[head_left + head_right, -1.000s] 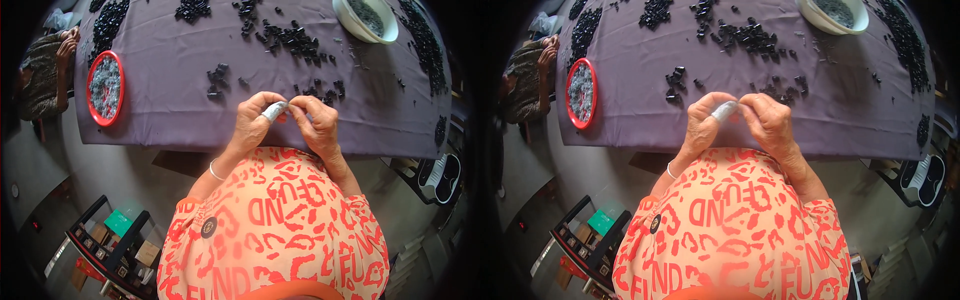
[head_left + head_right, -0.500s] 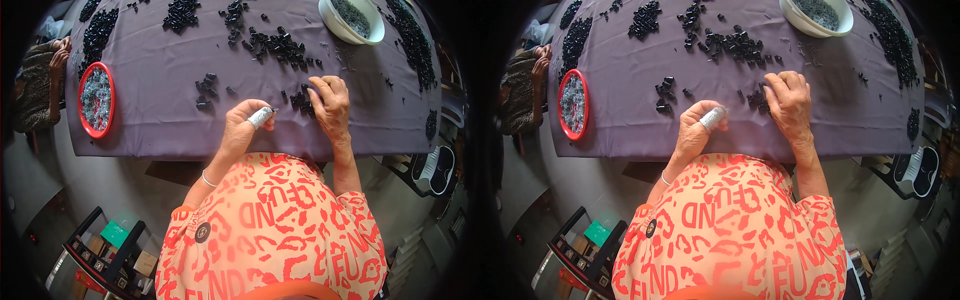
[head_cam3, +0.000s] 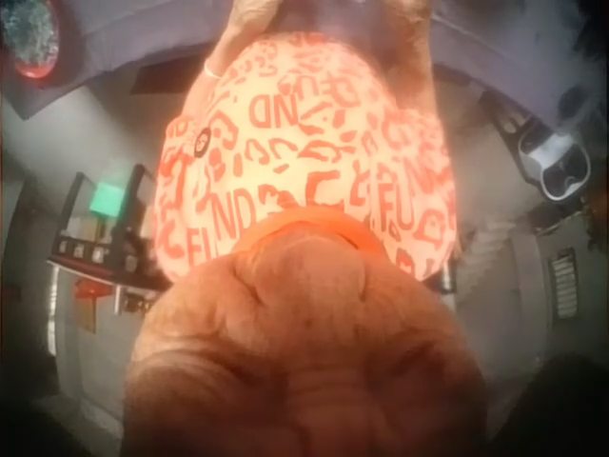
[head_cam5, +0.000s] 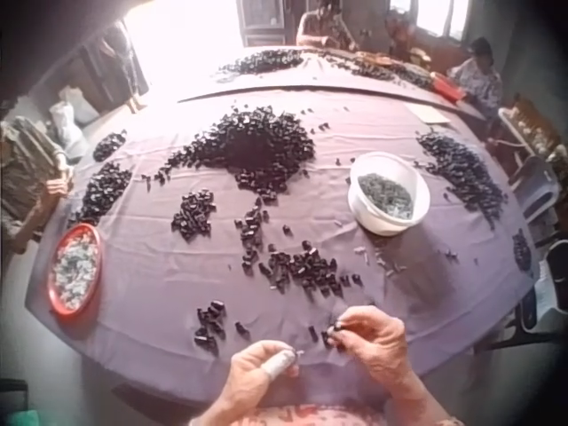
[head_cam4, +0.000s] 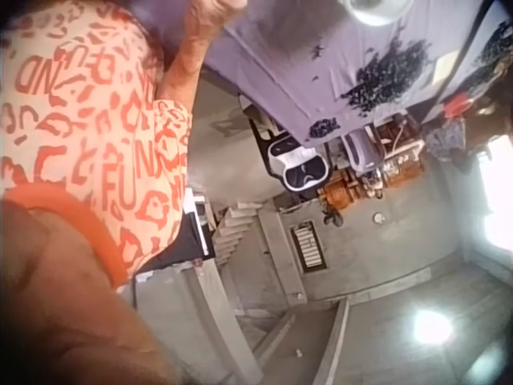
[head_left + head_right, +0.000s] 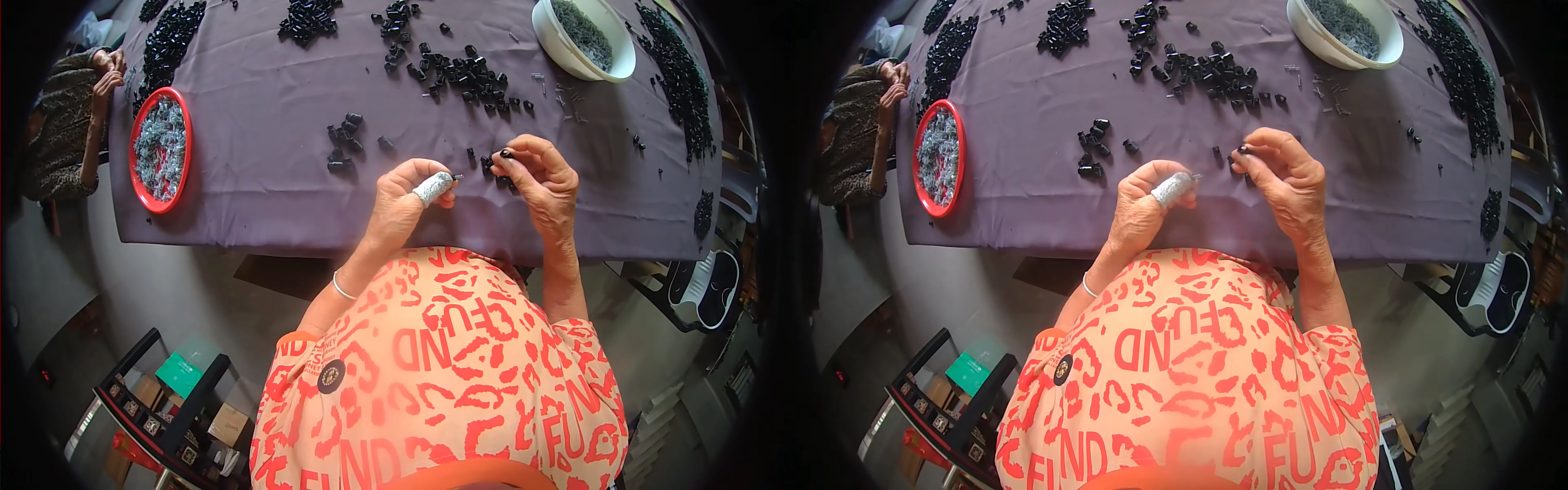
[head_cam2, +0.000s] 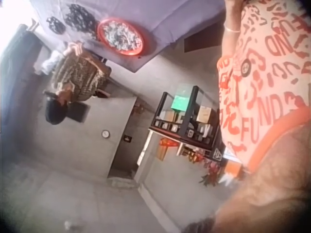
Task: The person assembles small plastic components by repeatedly inserting small metal pins into plastic parts by hand.
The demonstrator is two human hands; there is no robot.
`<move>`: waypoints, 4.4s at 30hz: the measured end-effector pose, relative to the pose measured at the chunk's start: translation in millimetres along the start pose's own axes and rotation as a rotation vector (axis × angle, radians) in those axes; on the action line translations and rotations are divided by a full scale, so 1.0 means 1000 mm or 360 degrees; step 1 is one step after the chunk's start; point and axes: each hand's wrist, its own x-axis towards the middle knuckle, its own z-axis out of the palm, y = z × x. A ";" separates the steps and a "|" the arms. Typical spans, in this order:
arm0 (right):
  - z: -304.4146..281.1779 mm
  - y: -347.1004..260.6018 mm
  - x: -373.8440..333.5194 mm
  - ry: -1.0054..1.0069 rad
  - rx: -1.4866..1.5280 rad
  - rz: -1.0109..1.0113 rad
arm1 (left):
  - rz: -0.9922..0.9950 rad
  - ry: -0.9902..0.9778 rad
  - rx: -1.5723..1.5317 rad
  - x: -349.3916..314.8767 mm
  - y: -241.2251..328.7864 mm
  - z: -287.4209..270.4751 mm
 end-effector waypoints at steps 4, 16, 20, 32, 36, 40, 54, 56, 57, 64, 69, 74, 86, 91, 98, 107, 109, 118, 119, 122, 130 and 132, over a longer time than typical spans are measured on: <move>0.008 -0.009 -0.005 0.0006 0.0378 0.0204 | 0.0026 -0.0019 -0.0009 0.000 -0.002 -0.003; 0.020 -0.011 -0.023 -0.0083 0.0262 0.0057 | 0.0129 -0.0001 -0.0018 -0.005 0.004 0.005; 0.025 -0.016 -0.026 -0.0096 0.0091 -0.0055 | 0.0197 0.0013 0.0073 -0.010 0.010 0.010; 0.025 -0.019 -0.026 -0.0076 -0.0274 -0.0353 | 0.0270 0.0046 0.0288 -0.020 0.015 0.018; 0.028 -0.019 -0.027 -0.0076 -0.0300 -0.0368 | 0.0311 0.0038 0.0337 -0.022 0.015 0.019; 0.031 -0.020 -0.029 -0.0057 -0.0343 -0.0366 | 0.0334 0.0029 0.0349 -0.022 0.012 0.016; 0.036 -0.011 -0.032 -0.0016 -0.0361 -0.0477 | 0.0270 0.0048 0.0339 -0.024 0.010 0.018; 0.037 -0.010 -0.028 0.0007 -0.0376 -0.0542 | 0.0293 0.0062 0.0298 -0.020 0.006 0.019; 0.037 -0.010 -0.026 0.0031 -0.0390 -0.0608 | 0.0317 0.0076 0.0257 -0.018 0.004 0.020; 0.031 0.011 -0.007 -0.0111 -0.0844 -0.0782 | 0.1097 0.0080 0.1278 0.010 -0.005 0.007; 0.037 0.013 -0.006 -0.0231 -0.1287 -0.0839 | 0.0460 0.0254 0.1165 0.005 0.012 0.012; 0.039 0.013 -0.004 -0.0269 -0.1315 -0.0851 | 0.0036 0.0033 0.1060 0.010 0.024 0.008; 0.035 0.017 -0.005 -0.0318 -0.1271 -0.0934 | -0.0241 -0.0042 0.1087 0.016 0.032 0.007; 0.033 0.005 -0.008 -0.0398 -0.1112 -0.0888 | -0.0341 -0.0058 0.0999 0.016 0.033 0.007; 0.079 0.007 0.005 -0.0414 -0.0853 -0.0955 | 0.0429 0.0051 0.0826 0.015 0.004 -0.010; 0.081 0.027 0.005 -0.0406 -0.0788 -0.0926 | 0.0479 0.0139 0.1025 0.013 -0.001 -0.009; 0.078 0.026 0.006 -0.0406 -0.0779 -0.0910 | 0.0540 0.0133 0.1217 0.017 -0.007 -0.012; 0.018 0.020 -0.019 0.0161 -0.1107 -0.1023 | 0.0967 0.0078 0.2145 0.004 0.008 0.008; 0.006 0.020 -0.018 0.0242 -0.1197 -0.1020 | 0.1268 0.0176 0.2410 0.006 0.011 0.005; -0.026 0.027 -0.012 0.0434 -0.1357 -0.0943 | 0.1461 0.0194 0.2555 0.020 0.030 -0.011; -0.022 0.029 0.009 0.0396 -0.1266 -0.0616 | 0.1458 0.0479 0.2750 0.016 0.042 -0.038; -0.018 0.029 0.015 0.0435 -0.1227 -0.0639 | 0.1508 0.0552 0.2866 0.015 0.046 -0.034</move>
